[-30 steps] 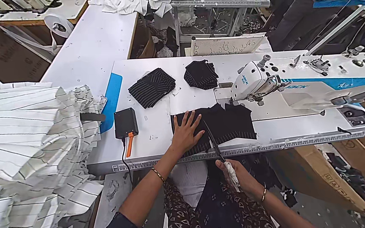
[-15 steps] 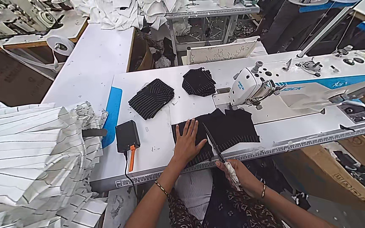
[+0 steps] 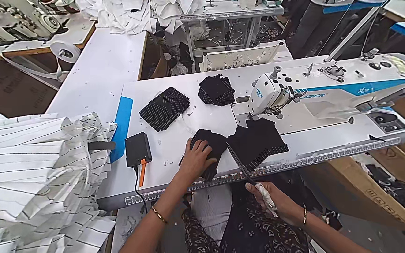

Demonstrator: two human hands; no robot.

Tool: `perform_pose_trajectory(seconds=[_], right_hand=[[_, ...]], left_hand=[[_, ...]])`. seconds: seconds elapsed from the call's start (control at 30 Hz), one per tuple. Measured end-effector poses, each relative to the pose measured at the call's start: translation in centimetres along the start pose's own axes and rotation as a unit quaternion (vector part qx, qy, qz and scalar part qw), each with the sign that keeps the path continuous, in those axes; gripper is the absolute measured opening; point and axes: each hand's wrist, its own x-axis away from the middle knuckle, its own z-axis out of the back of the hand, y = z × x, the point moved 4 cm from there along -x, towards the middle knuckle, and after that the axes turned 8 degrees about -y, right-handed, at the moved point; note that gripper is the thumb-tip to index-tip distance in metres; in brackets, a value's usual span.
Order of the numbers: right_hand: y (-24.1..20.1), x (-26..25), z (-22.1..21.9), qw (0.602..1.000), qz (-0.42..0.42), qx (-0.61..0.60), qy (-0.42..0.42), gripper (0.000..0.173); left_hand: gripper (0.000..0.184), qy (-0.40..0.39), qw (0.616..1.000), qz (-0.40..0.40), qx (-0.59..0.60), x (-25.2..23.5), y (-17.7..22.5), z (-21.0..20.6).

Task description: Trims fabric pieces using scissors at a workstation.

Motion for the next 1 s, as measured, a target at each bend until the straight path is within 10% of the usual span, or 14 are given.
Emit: perform_pose_trajectory(seconds=[0.17, 0.7, 1.0], right_hand=[[0.8, 0.3, -0.4, 1.000, -0.009, 0.001, 0.005, 0.033], [-2.1, -1.4, 2.2, 0.918, -0.080, 0.384, 0.060, 0.054], [-1.6, -1.5, 2.7, 0.955, -0.018, 0.290, 0.055, 0.043]], left_hand=[[0.065, 0.064, 0.987, 0.135, 0.053, -1.2, 0.1, -2.2], [0.084, -0.017, 0.988, 0.152, -0.021, -2.7, -0.5, -3.0], [0.084, -0.026, 0.988, 0.154, -0.021, -2.6, -0.3, -2.7]])
